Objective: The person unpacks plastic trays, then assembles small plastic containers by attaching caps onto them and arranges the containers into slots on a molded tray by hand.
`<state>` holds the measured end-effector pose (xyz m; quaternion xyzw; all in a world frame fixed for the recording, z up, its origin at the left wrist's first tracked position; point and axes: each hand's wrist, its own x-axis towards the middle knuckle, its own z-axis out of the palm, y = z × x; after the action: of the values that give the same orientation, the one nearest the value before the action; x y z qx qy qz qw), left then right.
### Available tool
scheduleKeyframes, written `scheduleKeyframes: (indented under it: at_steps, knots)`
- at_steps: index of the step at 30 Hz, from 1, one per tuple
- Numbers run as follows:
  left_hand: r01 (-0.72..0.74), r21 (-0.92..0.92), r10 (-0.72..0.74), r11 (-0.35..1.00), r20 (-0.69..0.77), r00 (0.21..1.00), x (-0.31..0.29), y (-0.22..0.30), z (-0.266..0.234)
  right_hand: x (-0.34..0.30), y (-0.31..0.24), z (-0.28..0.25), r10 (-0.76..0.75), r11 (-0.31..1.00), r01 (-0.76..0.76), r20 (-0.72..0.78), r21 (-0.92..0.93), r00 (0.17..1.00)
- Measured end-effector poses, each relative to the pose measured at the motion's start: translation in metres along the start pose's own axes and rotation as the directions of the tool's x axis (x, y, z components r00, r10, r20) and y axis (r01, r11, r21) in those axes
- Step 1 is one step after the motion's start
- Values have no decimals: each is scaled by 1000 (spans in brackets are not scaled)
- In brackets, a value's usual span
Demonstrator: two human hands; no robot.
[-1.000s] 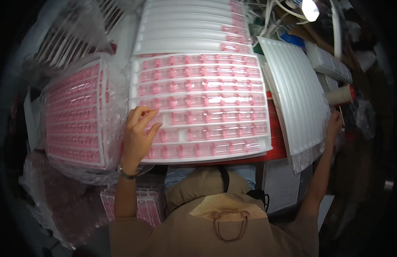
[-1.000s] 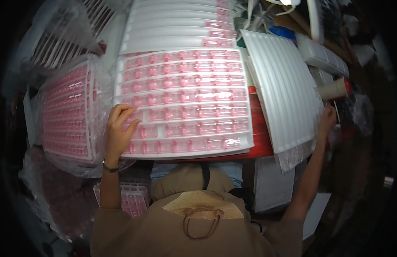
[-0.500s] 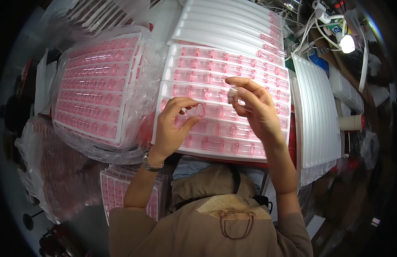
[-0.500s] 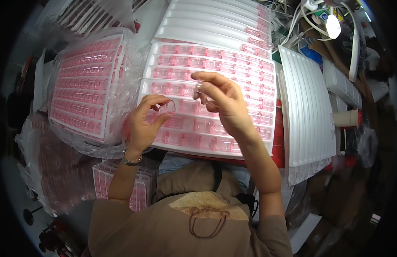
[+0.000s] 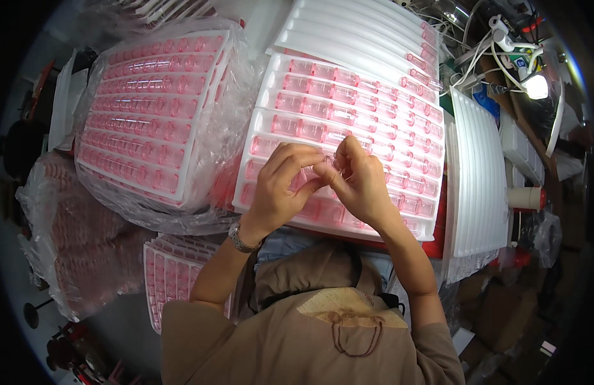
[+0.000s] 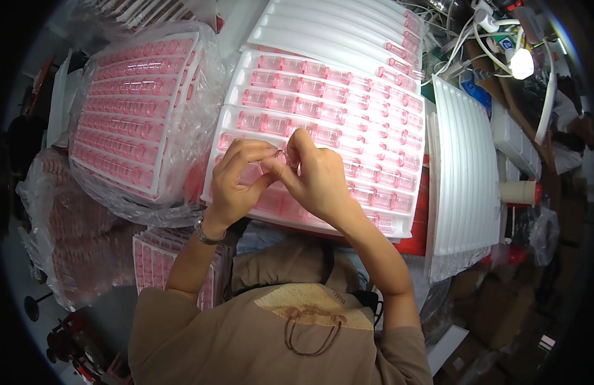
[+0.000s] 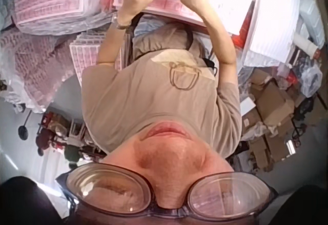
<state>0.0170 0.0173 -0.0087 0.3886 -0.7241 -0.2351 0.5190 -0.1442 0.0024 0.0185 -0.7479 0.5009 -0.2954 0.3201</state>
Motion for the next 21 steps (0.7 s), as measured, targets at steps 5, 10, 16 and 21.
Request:
scheduleKeyframes:
  at_steps: [5,10,16,21]
  knots:
    - [43,109,-57,993,132,990,7,-16,-24,-5,18,-34,186,839,-195,69,507,980]
    - [-127,269,20,955,366,930,16,-38,-17,-8,54,-55,410,-8,-196,182,981,894]
    - [15,449,-153,894,274,950,12,-34,-58,-16,41,-46,257,286,-255,183,924,949]
    - [13,436,-132,900,242,961,9,-30,-57,-4,8,-20,186,543,16,-139,840,973]
